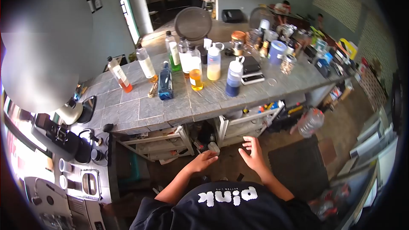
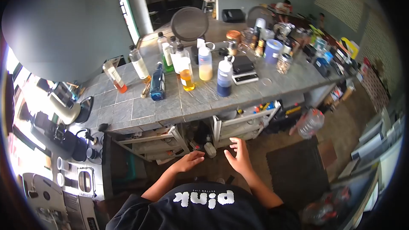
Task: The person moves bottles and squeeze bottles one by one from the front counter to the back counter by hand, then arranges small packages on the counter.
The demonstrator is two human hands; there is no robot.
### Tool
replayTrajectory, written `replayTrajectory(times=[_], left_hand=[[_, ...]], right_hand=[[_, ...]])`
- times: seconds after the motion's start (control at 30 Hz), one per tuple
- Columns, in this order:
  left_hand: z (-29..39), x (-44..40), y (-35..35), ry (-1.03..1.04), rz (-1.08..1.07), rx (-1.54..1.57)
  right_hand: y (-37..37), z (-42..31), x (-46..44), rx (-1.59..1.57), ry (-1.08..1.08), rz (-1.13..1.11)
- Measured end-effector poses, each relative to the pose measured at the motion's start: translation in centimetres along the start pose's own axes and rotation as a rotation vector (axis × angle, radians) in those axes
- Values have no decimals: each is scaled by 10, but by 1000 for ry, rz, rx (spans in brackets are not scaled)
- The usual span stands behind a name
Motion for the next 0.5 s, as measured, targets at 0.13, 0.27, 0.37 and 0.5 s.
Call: replayTrajectory(times=[0.13, 0.27, 0.37, 0.5], left_hand=[[20, -25, -25, -24, 123, -42], [17, -41, -63, 91, 244, -50], [22, -43, -126, 8, 454, -159], [31, -58, -248, 231, 1058, -778]], right_hand=[[9, 46, -28, -85, 60, -52], [27, 51, -59, -120, 93, -201], [36, 46, -74, -108, 56, -239], [36, 56, -89, -80, 70, -260]])
Point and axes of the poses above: each hand's wrist, its own x-axis away from the middle knuckle, its own y-axis out of the palm, z = x × y, the point moved 8 cm from there along -x, towards the middle knuckle, and after that the axes turned 7 degrees about -z, right-handed, at the moved point
